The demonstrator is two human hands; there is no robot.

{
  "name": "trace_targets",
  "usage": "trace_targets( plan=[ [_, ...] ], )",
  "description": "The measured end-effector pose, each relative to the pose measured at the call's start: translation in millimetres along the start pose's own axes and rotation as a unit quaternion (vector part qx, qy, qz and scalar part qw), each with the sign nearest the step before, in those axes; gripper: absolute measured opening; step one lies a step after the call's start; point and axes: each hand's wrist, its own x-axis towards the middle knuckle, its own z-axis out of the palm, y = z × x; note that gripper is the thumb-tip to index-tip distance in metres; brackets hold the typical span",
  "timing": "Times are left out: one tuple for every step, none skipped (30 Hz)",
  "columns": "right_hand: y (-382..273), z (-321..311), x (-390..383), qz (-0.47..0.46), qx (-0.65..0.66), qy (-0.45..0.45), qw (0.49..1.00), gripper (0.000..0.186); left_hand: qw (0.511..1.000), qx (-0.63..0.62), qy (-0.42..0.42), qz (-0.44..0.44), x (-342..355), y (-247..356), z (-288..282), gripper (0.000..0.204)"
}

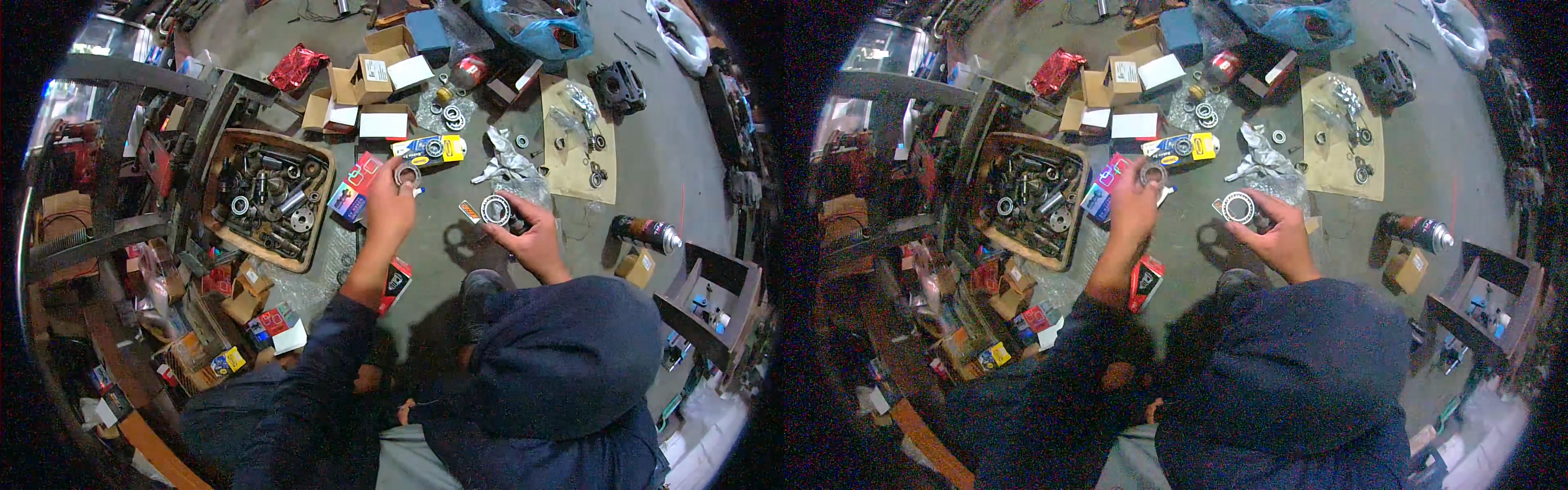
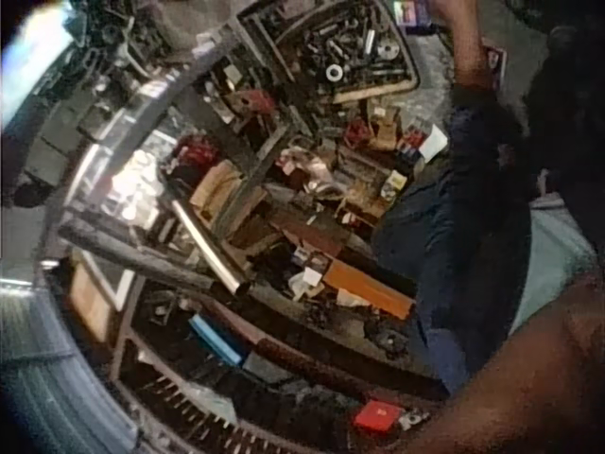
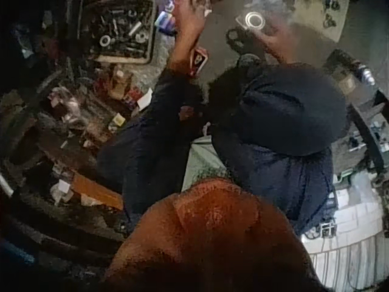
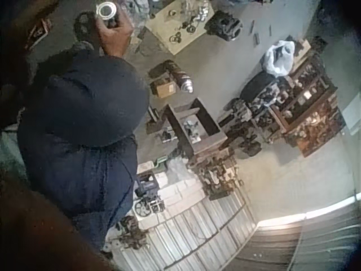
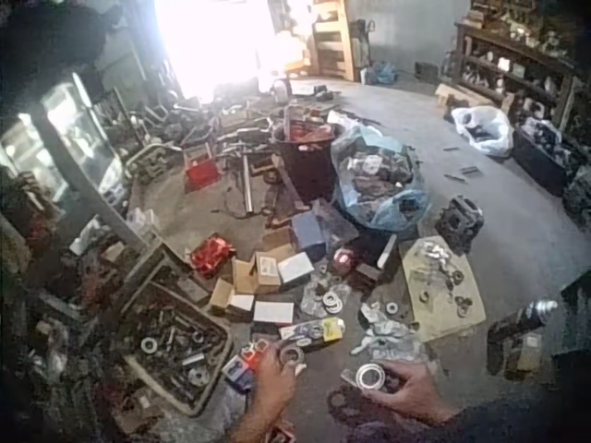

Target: The person cleans a motorcycle camshaft with a cloth, applies lubricant from a spray can, and fits new bearings onto the shaft.

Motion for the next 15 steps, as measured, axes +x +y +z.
trace_targets(
  plan=[
    [0,0,-1,0.006,0.0,0.002,1.0,0.052,0.984,0.143,0.03,0.104,7,-4,-4,0.046],
    [1,-1,-2,0.006,0.001,0.002,1.0,0.052,0.981,0.14,0.042,0.125,15,-8,-6,0.052],
    [2,-1,-3,0.019,0.01,0.0,1.0,0.052,0.981,0.141,0.041,0.126,20,-13,-9,0.052],
    [2,-2,-3,0.032,0.02,-0.001,0.999,0.052,0.981,0.153,0.03,0.112,21,-8,-11,0.053],
    [2,-2,-4,0.032,0.02,0.001,0.999,0.052,0.981,0.165,0.019,0.098,24,-4,-13,0.054],
    [2,-3,-5,0.038,0.023,0.0,0.999,0.053,0.985,0.144,-0.014,0.097,34,-22,-16,0.063],
    [3,-4,-7,0.046,0.024,0.001,0.999,0.053,0.985,0.144,-0.018,0.098,34,-18,-14,0.063],
    [3,-6,-7,0.048,0.024,0.005,0.999,0.053,0.988,0.129,-0.018,0.085,34,-15,-12,0.064],
    [2,-8,-7,0.045,0.021,0.007,0.999,0.053,0.991,0.114,-0.018,0.071,33,-12,-10,0.066],
    [1,-10,-8,0.042,0.019,0.009,0.999,0.053,0.994,0.085,-0.021,0.066,31,-7,-7,0.066],
    [1,-10,-8,0.044,0.019,0.012,0.999,0.053,0.994,0.085,-0.025,0.066,32,-7,-6,0.066],
    [1,-10,-9,0.043,0.02,0.017,0.999,0.053,0.994,0.09,-0.025,0.059,33,-8,-6,0.065],
    [1,-11,-9,0.041,0.022,0.023,0.999,0.053,0.994,0.096,-0.025,0.053,35,-8,-6,0.064],
    [3,-11,-9,0.042,0.022,0.025,0.999,0.053,0.993,0.102,-0.024,0.046,37,-9,-6,0.063],
    [6,-11,-10,0.034,0.016,0.024,0.999,0.053,0.993,0.102,-0.026,0.047,38,-10,-4,0.063]
  ],
)
